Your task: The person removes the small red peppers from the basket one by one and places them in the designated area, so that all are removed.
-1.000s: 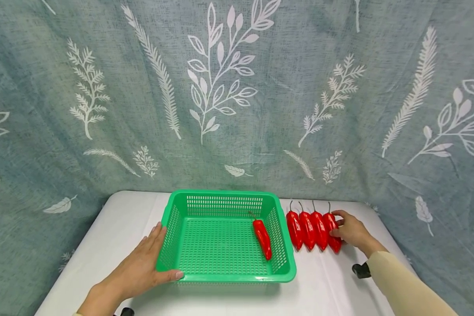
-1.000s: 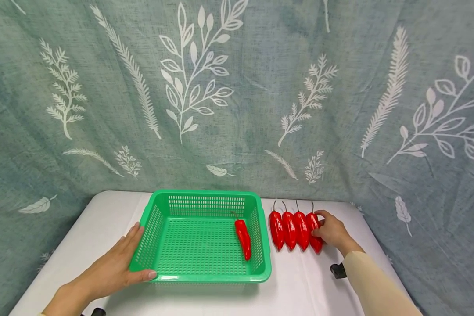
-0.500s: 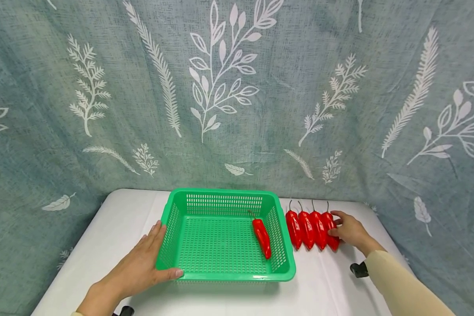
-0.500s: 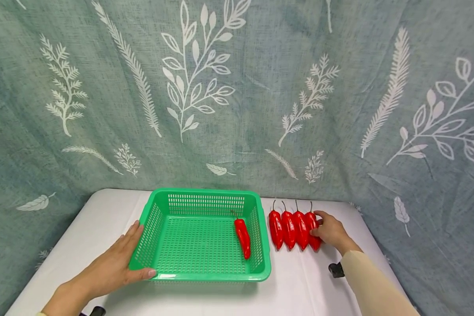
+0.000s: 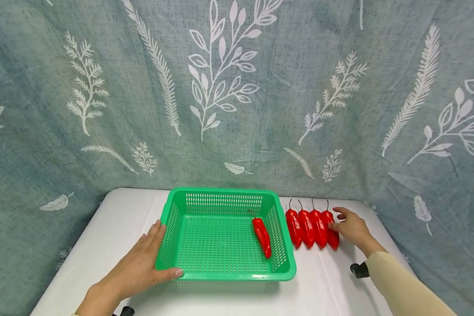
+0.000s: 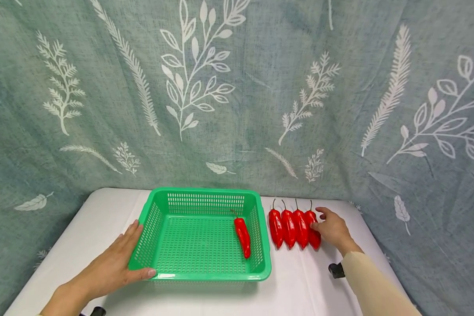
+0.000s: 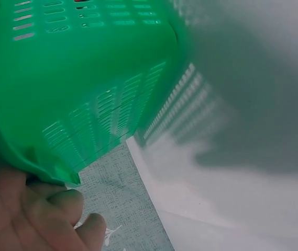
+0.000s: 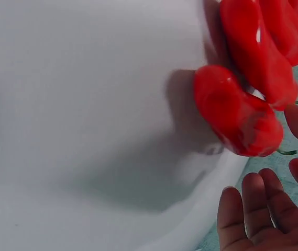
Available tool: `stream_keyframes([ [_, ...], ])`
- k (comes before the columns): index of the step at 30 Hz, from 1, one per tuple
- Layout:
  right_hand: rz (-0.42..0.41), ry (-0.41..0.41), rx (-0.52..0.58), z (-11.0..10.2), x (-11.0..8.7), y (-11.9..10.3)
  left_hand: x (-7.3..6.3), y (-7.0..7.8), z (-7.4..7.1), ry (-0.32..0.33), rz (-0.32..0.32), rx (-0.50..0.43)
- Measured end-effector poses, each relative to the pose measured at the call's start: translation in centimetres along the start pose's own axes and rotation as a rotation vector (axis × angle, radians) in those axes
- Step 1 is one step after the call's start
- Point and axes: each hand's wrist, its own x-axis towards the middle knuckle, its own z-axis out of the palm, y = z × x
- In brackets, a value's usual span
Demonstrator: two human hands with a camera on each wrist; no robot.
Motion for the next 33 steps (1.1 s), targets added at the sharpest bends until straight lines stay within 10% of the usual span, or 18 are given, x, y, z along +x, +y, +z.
stream_keyframes([
  [16, -0.108, 0.027, 0.038, -0.8, -2.4, -4.8, 0.1, 0.2, -0.1, -0.010, 0.011, 0.009],
  [33, -0.309, -0.068, 0.235, -1.5, -6.3, -15.6, 0.1, 0.3, -0.1, 0.014, 0.026, 0.035],
])
